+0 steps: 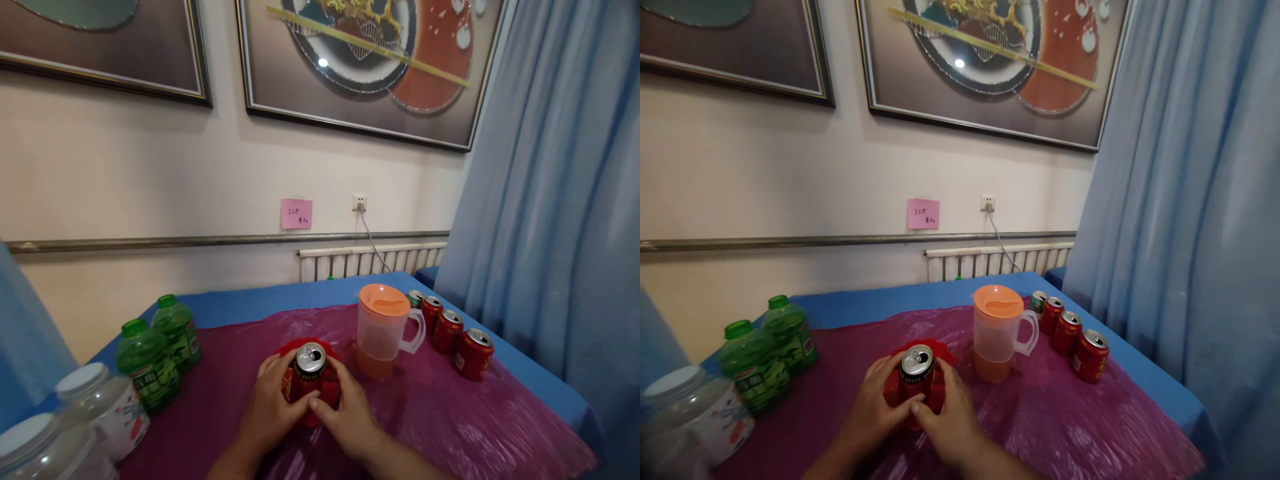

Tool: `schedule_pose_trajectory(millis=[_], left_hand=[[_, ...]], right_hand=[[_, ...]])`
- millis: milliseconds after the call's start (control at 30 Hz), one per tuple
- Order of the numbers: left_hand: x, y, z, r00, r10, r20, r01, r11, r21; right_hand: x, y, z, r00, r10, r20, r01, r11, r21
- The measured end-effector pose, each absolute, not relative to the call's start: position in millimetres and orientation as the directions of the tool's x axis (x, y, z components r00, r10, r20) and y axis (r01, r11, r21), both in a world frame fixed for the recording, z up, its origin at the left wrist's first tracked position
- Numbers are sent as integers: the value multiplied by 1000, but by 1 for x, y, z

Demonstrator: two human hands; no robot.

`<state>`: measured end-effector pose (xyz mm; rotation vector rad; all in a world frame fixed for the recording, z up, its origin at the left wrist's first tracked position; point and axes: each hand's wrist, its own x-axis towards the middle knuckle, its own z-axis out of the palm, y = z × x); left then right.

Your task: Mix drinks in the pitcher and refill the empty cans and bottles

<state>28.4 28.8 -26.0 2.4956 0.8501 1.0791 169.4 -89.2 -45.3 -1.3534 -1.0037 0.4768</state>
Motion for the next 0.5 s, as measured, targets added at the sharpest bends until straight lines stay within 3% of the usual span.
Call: schedule_pose_trajectory(millis=[500], left_hand=[[32, 45, -45, 614, 590, 524, 254, -776, 577]], right_hand=[[175, -77, -10, 510, 788, 345, 274, 231, -933]])
